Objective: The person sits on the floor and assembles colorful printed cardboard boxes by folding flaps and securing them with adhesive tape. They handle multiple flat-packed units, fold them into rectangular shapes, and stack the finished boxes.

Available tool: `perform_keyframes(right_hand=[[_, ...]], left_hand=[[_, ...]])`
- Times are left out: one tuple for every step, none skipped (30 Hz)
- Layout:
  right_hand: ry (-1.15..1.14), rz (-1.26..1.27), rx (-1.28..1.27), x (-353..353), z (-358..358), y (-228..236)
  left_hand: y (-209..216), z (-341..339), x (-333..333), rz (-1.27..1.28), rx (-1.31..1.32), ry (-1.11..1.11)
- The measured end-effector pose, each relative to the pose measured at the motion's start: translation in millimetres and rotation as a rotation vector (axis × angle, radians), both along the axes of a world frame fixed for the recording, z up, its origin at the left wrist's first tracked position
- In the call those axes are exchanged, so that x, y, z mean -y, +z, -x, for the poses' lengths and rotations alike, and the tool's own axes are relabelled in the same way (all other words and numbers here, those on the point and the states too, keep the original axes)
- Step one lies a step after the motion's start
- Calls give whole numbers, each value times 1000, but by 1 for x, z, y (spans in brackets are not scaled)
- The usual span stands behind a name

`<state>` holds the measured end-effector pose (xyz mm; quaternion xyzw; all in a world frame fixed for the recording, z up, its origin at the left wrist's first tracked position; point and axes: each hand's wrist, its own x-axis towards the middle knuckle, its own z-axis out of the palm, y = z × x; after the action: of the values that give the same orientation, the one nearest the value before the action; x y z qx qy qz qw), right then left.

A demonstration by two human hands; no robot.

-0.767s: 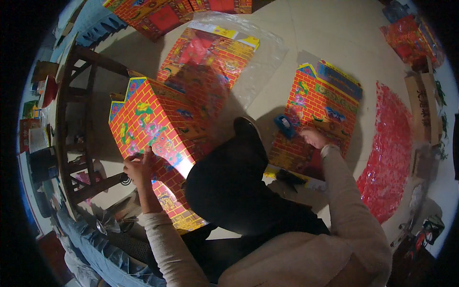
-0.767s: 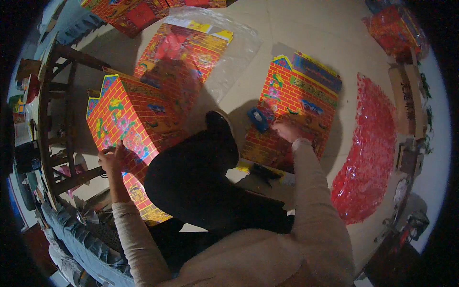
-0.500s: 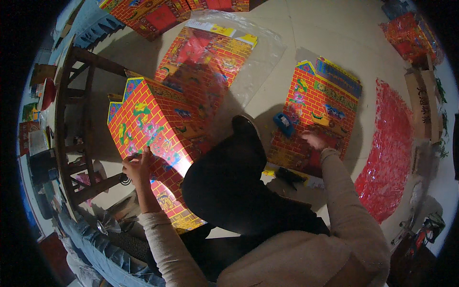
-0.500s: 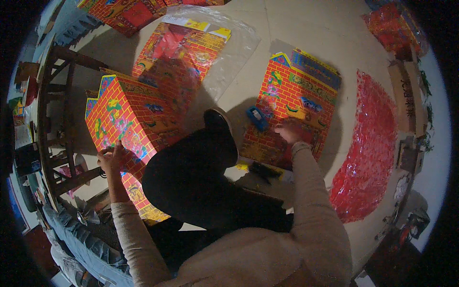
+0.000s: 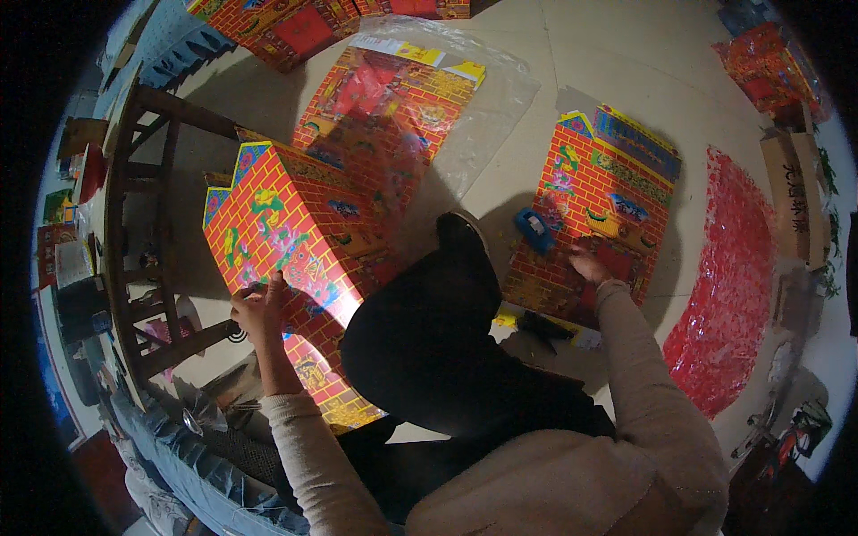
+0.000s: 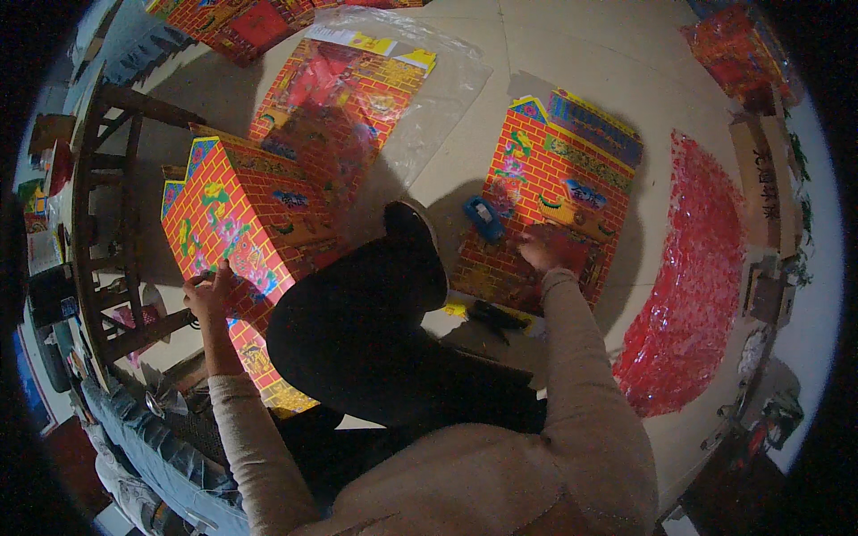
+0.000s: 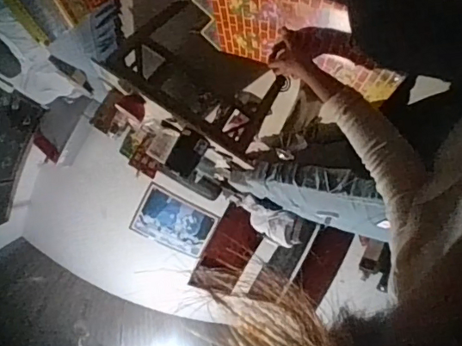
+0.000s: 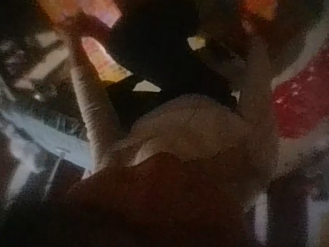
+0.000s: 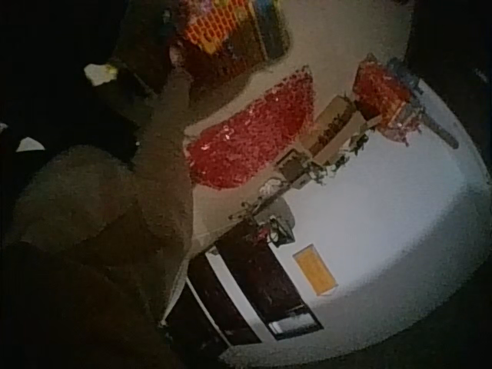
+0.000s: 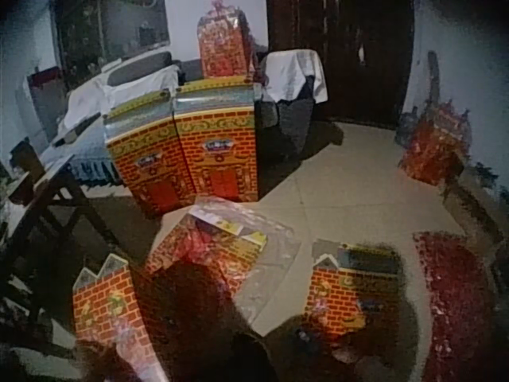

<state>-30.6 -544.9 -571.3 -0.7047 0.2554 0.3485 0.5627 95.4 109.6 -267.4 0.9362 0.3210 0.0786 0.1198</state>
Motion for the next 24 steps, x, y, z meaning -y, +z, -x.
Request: perform_keyframes(right_hand=[[13, 63, 2, 14, 4, -8], [5, 158, 2, 50, 19, -21], [5, 236, -1, 73, 30, -28], [-48, 240, -28, 53, 24, -27], [-51, 255, -43, 37, 15, -21], [-51, 256, -52, 26, 9, -13], [-50, 261, -56, 20, 6, -4], [-51, 262, -62, 16, 7, 2], [-51, 267, -66, 12, 9, 9], [-51, 269, -69, 7, 12, 17], [-50, 259, -67, -2, 15, 26], [-45, 236, -60, -16, 13, 37], [-42, 194, -58, -32, 10, 49], [-85, 176, -62, -30, 17, 60], [-76, 122, -68, -48, 7, 73], [-81, 110, -17, -51, -1, 88], [-47, 72, 45, -64, -19, 101], [-26, 42, 126, -71, -35, 116], [8, 18, 224, -77, -58, 133], [44, -9, 322, -84, -81, 151], [79, -33, 418, -94, -106, 172], [116, -90, 470, -111, -132, 196], [154, -151, 520, -135, -159, 224], [193, -212, 569, -161, -184, 251]], left_hand=[[-4, -3, 3, 11, 5, -10], [-20, -15, 14, 54, 9, -42], [-30, -23, 24, 87, 7, -59], [-23, -21, 23, 66, 2, -48], [-17, -18, 21, 51, -2, -34], [-12, -15, 19, 34, -6, -12], [-12, -15, 18, 30, -12, 5], [-12, -15, 19, 25, -21, 19], [-14, -15, 21, 34, -40, 24], [-15, -13, 23, 47, -54, 31], [-12, -12, 18, 49, -60, 48], [-21, -10, 4, 69, -50, 17], [-27, -6, -15, 76, -40, 0], [-17, -20, 21, 89, -78, 49], [-14, -9, 11, 119, -34, 62], [-20, -16, 18, 50, -76, 71], [-15, -13, 21, -17, -73, 127], [-3, -16, 35, 25, -111, 136], [-1, -14, 38, 35, -77, 116], [0, -13, 39, 52, -53, 108], [-1, -12, 41, 70, -31, 98], [0, -11, 44, 53, -15, 106], [3, -10, 46, 33, 0, 115], [-2, -8, 44, 23, 14, 129]])
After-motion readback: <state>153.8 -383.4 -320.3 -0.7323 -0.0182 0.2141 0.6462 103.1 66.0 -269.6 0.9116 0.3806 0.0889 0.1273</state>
